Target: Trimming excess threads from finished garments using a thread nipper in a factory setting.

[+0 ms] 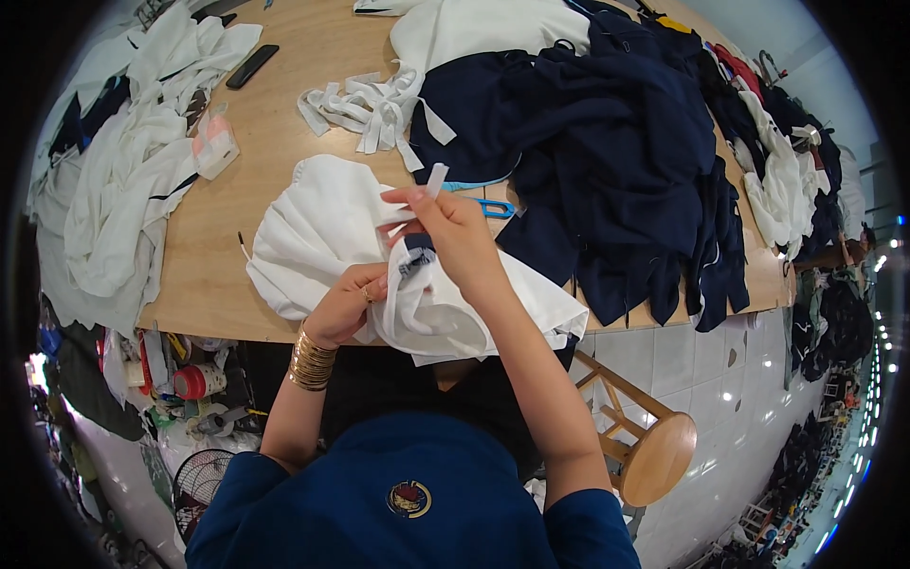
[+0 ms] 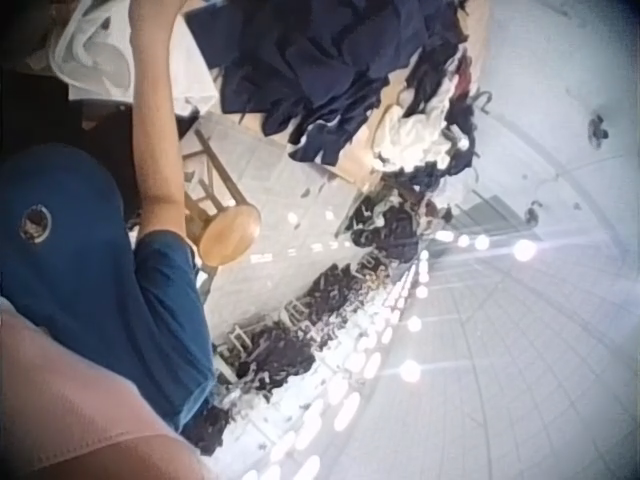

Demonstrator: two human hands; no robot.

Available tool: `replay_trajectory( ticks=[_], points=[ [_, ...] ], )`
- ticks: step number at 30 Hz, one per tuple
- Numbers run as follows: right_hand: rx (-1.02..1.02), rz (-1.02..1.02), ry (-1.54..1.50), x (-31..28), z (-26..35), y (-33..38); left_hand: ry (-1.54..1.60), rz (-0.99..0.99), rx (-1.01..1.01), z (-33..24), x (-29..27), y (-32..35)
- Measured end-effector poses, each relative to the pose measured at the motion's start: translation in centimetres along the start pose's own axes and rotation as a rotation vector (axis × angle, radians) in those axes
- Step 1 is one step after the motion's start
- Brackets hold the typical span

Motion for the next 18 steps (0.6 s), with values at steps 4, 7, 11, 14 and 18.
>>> replay_trajectory(
  ticks=[4, 7, 11, 14, 18],
  points=[
    [-0.089, -0.223, 0.017, -3.4, -0.2, 1.3, 0.163, -0.088, 0.079, -0.5, -0.1, -0.2],
    [-0.132, -0.260, 0.315, -5.5, -2.6, 4.6, 0.276, -0.263, 0.104, -0.8, -0.9, -0.8],
    [-0.385, 0.069, 0.951, -1.4, -3.3, 9.4, -0.356, -0.318, 0.189, -1.5, -0.3, -1.5],
    [-0.368, 0.140, 1.044, -0.8, -1.7, 9.9, -0.745, -0.254, 0.294, -2.3, 2.2, -2.0],
    [-0.368, 0.002, 0.882, -1.9, -0.6, 8.5, -1.112, 0.005, 0.475, -2.2, 4.3, -2.1]
  ],
)
Point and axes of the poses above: each hand's wrist, its own y-axis away from the middle knuckle, its own x-axis out of the palm, z = x × y, the point moved 5 cm from there along -y, towards the middle knuckle, and after that the axes turned 3 degrees about x, right-handed, at the moved point
